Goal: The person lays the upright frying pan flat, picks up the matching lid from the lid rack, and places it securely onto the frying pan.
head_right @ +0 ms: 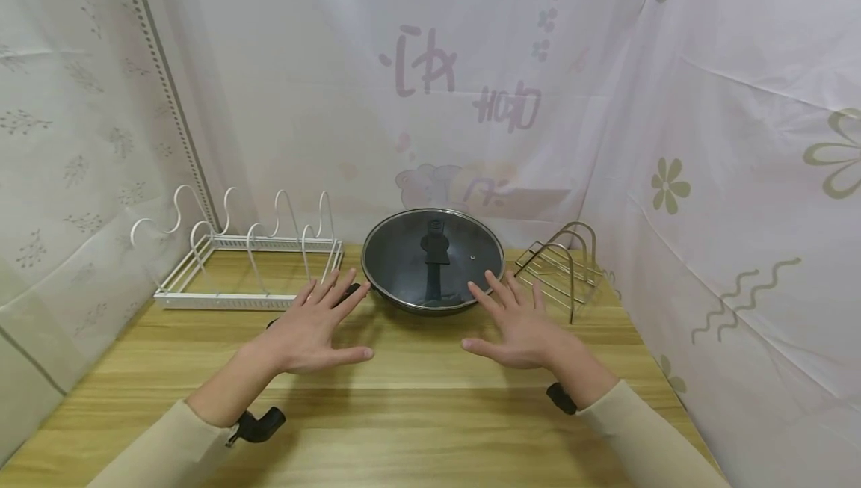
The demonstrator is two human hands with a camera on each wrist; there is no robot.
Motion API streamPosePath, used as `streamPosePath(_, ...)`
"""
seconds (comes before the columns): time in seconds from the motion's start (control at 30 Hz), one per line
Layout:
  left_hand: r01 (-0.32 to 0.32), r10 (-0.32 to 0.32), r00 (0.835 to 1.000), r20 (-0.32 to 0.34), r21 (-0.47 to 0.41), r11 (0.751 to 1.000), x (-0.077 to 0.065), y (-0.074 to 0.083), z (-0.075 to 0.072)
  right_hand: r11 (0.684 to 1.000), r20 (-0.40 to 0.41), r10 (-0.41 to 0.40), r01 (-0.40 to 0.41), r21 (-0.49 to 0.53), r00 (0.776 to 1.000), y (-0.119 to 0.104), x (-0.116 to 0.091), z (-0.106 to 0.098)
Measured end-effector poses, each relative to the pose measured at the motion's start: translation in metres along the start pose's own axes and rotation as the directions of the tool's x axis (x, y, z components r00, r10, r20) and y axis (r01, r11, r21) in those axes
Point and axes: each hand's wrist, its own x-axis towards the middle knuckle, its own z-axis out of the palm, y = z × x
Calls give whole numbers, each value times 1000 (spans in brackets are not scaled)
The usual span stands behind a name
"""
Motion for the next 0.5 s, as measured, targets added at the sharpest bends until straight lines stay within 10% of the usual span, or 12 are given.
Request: streamPosePath(0.5,20,-21,999,-24,-24,999,-1,-7,-3,1000,-17,-16,16,-11,1000,-3,1,5)
